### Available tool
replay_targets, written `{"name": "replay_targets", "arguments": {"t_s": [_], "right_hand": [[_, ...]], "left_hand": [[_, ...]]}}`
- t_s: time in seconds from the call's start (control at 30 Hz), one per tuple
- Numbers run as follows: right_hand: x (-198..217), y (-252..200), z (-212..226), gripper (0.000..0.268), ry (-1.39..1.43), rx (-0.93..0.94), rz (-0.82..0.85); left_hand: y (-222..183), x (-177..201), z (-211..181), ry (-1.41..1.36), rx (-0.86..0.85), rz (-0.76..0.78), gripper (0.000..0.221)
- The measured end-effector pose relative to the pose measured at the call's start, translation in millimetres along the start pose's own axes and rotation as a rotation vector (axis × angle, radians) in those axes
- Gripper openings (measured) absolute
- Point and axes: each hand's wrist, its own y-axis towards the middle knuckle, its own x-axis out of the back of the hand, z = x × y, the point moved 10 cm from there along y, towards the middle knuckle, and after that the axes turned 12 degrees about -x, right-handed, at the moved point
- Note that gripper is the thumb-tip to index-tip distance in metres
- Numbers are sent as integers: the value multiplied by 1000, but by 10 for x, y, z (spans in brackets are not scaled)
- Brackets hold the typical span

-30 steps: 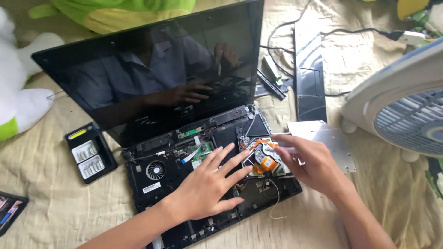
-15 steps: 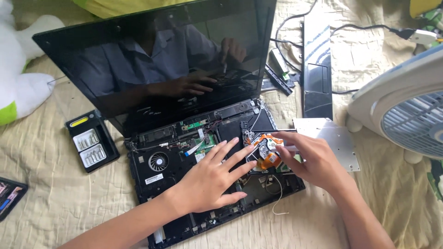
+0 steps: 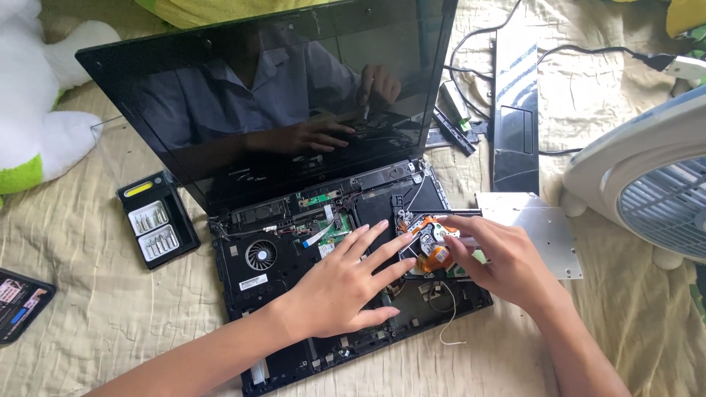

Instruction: Disassembling a laptop to remove the optical drive and disconnect internal ribbon cables.

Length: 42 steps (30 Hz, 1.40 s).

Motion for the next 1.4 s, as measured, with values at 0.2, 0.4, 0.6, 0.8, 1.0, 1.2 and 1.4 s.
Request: {"name": "replay_targets", "arguments": {"t_s": [0.2, 0.4, 0.6, 0.8, 1.0, 1.2, 1.4], "right_hand": [[37, -4, 20, 23, 15, 26, -26], [18, -25, 83, 23, -89, 94, -51], [28, -18, 108, 22, -109, 119, -60], [19, -27, 150, 26, -103, 148, -31], [-3, -40, 233, 28, -126, 195, 0], [0, -60, 272, 28, -163, 265, -3], [-22, -65, 222, 33, -187, 222, -20]], "left_hand": [[6, 14, -5, 4, 0, -4, 66], [3, 1, 1, -6, 4, 2, 67], [3, -4, 7, -9, 3, 7, 68], [5, 3, 4, -12, 6, 9, 67], [2, -12, -1, -8, 4, 8, 67], [9, 8, -6, -5, 4, 3, 66], [8, 5, -9, -16, 6, 19, 67]]}}
